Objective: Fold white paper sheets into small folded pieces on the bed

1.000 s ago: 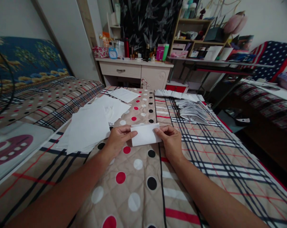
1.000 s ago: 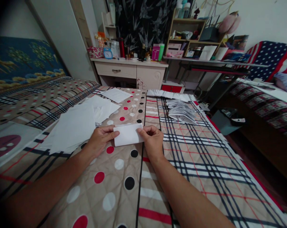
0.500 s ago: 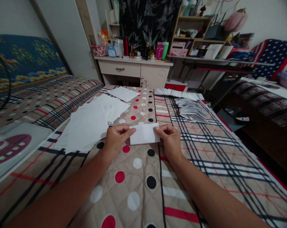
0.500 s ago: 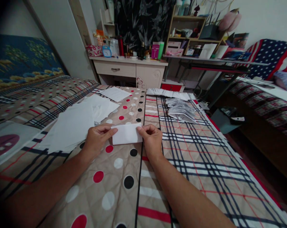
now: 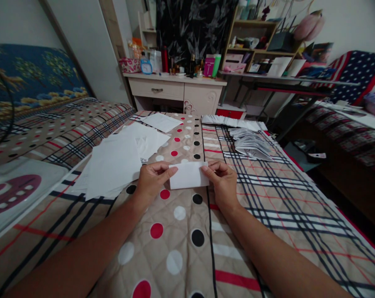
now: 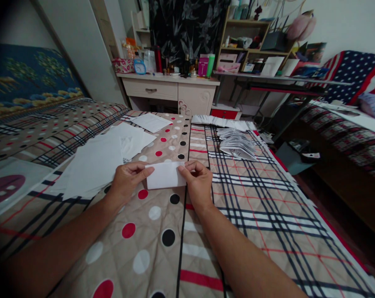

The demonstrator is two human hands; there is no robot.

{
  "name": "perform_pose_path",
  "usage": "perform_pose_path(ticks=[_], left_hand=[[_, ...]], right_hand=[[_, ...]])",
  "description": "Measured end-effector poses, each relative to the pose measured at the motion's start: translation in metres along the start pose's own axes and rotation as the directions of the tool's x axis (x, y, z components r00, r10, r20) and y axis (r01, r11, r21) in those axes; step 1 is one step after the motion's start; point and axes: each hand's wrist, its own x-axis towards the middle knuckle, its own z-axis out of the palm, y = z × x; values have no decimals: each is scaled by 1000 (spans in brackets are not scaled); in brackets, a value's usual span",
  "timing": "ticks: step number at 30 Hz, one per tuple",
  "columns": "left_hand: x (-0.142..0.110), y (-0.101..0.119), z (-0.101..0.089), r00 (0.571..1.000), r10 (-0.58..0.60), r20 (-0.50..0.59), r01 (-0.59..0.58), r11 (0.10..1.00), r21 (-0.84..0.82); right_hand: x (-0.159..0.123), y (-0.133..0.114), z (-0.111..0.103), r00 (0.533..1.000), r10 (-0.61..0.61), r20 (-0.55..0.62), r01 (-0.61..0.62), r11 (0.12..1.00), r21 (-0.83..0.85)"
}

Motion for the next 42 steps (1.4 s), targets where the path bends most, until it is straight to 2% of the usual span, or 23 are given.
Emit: perform_pose_path(ticks=[15, 25, 42], left_hand=[[-2, -1, 1, 1000, 6, 28, -6, 1000, -4], [-4, 6, 6, 1000, -8, 2, 8, 998, -61], [-2, 3, 5, 999, -31, -14, 30, 998, -56]], right_hand=[[1, 2, -1, 997, 15, -72, -14, 1000, 10], [0, 1, 0, 997, -8, -75, 4, 999, -44], [0, 3, -1, 997, 14, -77, -18, 999, -47]])
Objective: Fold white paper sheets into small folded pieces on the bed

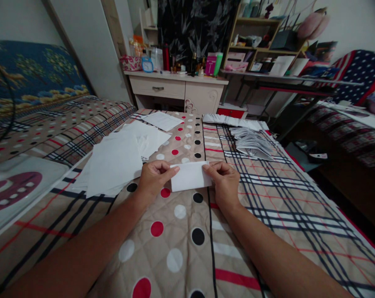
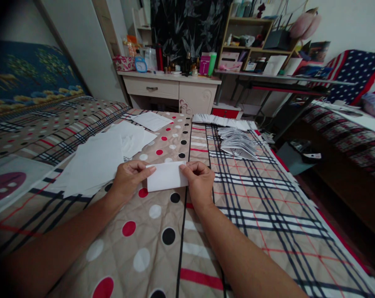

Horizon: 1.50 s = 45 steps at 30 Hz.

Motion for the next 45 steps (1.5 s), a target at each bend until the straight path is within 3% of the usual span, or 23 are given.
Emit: perform_pose_path(ticks=[14, 16, 19, 21, 25, 29, 32, 34, 36, 41, 45], left_hand=[[4, -6, -4, 996, -71, 61, 73, 997, -30], [5, -8, -6, 994, -68, 80, 68, 998, 14], [5, -9, -8, 996, 1, 94, -20, 977, 210], [4, -10, -7, 989, 88, 121, -126, 926, 356], [3, -11, -6, 952, 190, 240, -294, 788, 541], [3, -8, -6, 876, 275, 396, -482, 538, 691], [2, -5, -6, 797, 348, 494, -602, 392, 695], [3, -6, -6, 732, 321, 601, -679, 415, 605], [5, -9, -7, 687, 274, 672, -699, 502, 509], [9, -10, -13, 706, 178, 685, -606, 654, 454], [9, -10, -16, 709, 115, 695, -563, 687, 460]], right_hand=[[2, 3, 2, 997, 71, -17, -70, 996, 59], [3, 5, 2, 997, 79, 0, -79, 997, 2], [7, 10, 0, 996, 36, 79, -21, 982, -188], [10, 12, -1, 987, -12, 158, 69, 930, -362], [14, 11, -3, 954, -40, 296, 231, 728, -646], [14, 8, -2, 929, -23, 369, 307, 604, -735], [12, 7, -1, 922, -27, 387, 334, 562, -757], [12, 7, 0, 920, -35, 391, 344, 552, -760], [11, 7, 0, 918, -40, 394, 350, 545, -762], [9, 7, 0, 920, -46, 390, 355, 519, -778], [7, 4, 0, 917, -42, 397, 364, 496, -788]])
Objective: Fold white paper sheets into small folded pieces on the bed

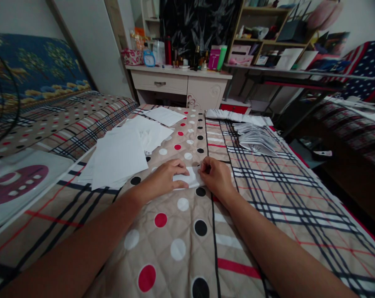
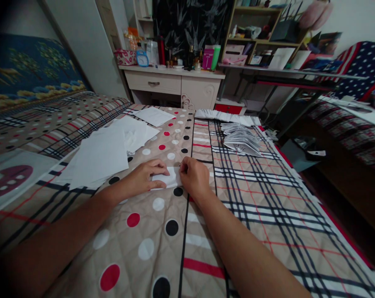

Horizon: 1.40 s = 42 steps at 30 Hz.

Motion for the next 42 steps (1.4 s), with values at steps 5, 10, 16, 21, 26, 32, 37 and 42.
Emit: perform_pose_path(ticks=[5, 10, 16, 21, 26, 32, 37, 42], left_hand=[[-1, 2, 1, 999, -44, -12, 44, 999, -7], [2, 6, 4, 996, -75, -53, 74, 997, -12], [3, 3, 7, 996, -41, -82, 40, 999, -9], [2, -2, 5, 998, -12, -59, 8, 997, -71], [3, -2, 5, 999, 12, -50, -13, 1000, -20], [2, 0, -3, 999, 30, 14, -29, 999, -40], [1, 1, -7, 998, 3, 58, -1, 999, -35], [0, 0, -5, 1000, -10, 27, 11, 1000, -16]], right_hand=[[-1, 1, 1, 1000, 5, 6, -5, 1000, -26], [-5, -5, -6, 995, -81, -61, 71, 985, -160], [-45, -59, -4, 917, -372, 143, 397, 876, -272], [-84, -88, 21, 897, -298, 327, 400, 861, -313], [-90, -81, 25, 870, -311, 382, 435, 851, -296], [-93, -66, 12, 900, -235, 367, 340, 906, -253], [-99, -40, -6, 919, -236, 316, 334, 893, -302], [-87, -20, -31, 923, -273, 270, 359, 864, -353]])
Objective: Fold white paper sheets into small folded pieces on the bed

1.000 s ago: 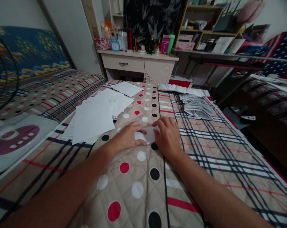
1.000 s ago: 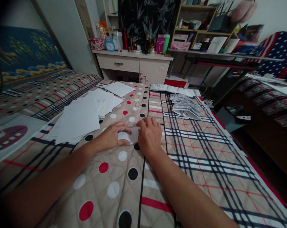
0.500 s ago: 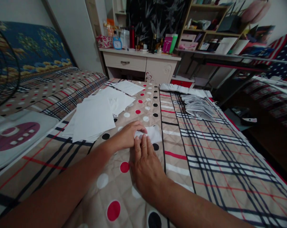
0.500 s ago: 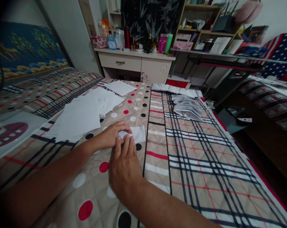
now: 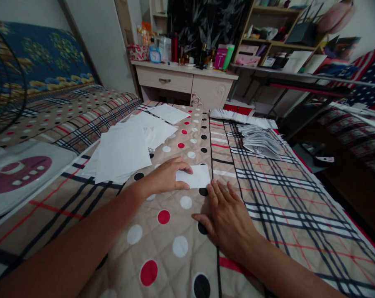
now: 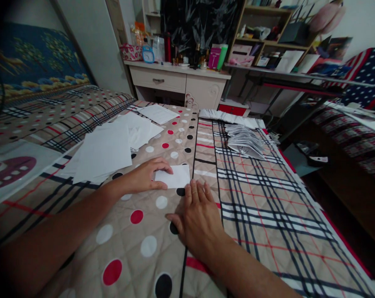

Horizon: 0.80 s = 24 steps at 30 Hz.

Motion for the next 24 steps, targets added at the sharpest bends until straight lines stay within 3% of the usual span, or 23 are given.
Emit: perform_pose_path(ticks=[2, 4, 6, 10, 14, 16, 18, 20, 22, 24], left_hand=[[1, -1, 1, 1000, 1, -8, -1, 1000, 8], [2, -2, 2, 1000, 0, -11, 0, 1000, 15], [3, -2, 3, 1000, -6, -20, 6, 1000, 21], [3, -2, 7, 998, -29, -63, 30, 999, 22], [1, -1, 10, 986, -66, -152, 75, 996, 54], [1, -1, 10, 959, -86, -272, 102, 994, 46], [3, 2, 10, 894, -154, -422, 145, 988, -52], [5, 6, 11, 814, -301, -497, 171, 942, -289], [7, 13, 12, 804, -434, -406, 167, 820, -547], [9, 20, 14, 852, -463, -244, 185, 702, -688]], right_hand=[[9, 11, -9, 999, 35, 37, -39, 995, 94], [23, 20, -13, 976, 216, 23, -216, 951, 221], [39, 27, -12, 938, 348, 9, -323, 862, 390], [66, 39, 7, 843, 518, 144, -492, 633, 598], [74, 43, 25, 867, 418, 270, -442, 397, 804], [74, 42, 28, 862, 445, 241, -391, 284, 875], [73, 39, 25, 825, 537, 178, -318, 180, 931], [74, 35, 20, 771, 624, 128, -234, 92, 968], [75, 31, 16, 739, 669, 86, -160, 51, 986], [76, 27, 14, 734, 678, 30, -101, 66, 993]])
